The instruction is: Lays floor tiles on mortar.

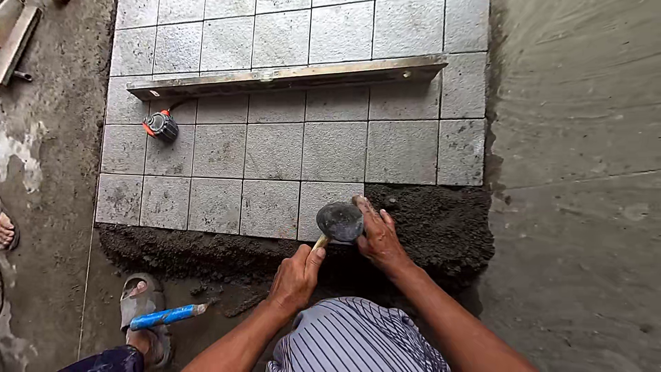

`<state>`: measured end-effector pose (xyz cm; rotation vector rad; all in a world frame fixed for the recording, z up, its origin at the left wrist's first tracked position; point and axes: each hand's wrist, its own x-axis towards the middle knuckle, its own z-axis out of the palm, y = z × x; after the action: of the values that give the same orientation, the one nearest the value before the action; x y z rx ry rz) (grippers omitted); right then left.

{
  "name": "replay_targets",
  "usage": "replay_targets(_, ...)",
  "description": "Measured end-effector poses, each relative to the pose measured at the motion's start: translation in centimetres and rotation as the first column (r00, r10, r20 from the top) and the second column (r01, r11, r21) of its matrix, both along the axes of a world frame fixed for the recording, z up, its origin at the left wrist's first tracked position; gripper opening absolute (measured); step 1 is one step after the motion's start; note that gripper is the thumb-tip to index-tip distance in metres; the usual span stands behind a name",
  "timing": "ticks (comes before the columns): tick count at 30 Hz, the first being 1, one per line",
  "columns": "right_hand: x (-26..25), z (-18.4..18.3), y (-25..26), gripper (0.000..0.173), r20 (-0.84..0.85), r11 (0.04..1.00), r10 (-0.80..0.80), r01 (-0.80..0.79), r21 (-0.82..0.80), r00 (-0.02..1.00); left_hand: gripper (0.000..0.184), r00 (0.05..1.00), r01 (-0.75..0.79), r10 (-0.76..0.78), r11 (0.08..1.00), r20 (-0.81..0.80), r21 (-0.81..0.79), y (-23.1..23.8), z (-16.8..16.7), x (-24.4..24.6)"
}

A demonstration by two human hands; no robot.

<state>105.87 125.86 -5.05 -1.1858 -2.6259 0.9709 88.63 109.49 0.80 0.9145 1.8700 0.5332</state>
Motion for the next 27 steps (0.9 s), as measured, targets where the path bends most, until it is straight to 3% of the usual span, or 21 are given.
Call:
replay_targets(4,0.0,0.4,-0.1,0.075,0.028,1.000,-0.003,0.003,-0.014,1.000,0.062,0.999,0.033,-0.031,0.995,0.024,-0.092,0.6,-0.4,0.1)
replay_targets(7,0.0,0.4,0.3,0.075,0.031,1.000,0.001,0.000,-0.009,1.000,0.061,0.999,0.026,-0.025,0.999,0.029,-0.022,0.6,-0.5,0.3)
replay_targets(12,-0.6,1.5,0.5,0.084,0.121,1.000,0.018,-0.016,-0.019,0.992,0.063,0.994,-0.011,0.020,0.997,0.107,-0.079,1.7,-0.7,-0.6)
replay_targets(15,-1.2,1.6,-0.2,0.094,0.128,0.998,0.000,-0.008,0.060,0.992,0.064,0.992,-0.107,0.103,0.993,0.076,0.048,1.0,-0.9,0.1)
replay_targets(18,-1.6,1.8,-0.7,0.093,0.182,0.999,-0.002,-0.006,0.047,0.983,0.062,0.968,-0.175,0.186,0.982,0.169,-0.074,1.4,-1.3,-0.3)
replay_targets(21,-2.2,2.5,-0.6,0.095,0.215,1.000,-0.016,0.013,0.012,0.977,0.058,0.939,-0.255,0.259,0.966,0.225,-0.050,1.7,-0.7,-0.1)
replay_targets(27,-2.4,2.3,-0.3,0.092,0.236,0.999,-0.026,0.031,-0.019,0.971,0.062,0.975,-0.203,0.201,0.979,0.096,0.008,1.0,-1.5,-0.1)
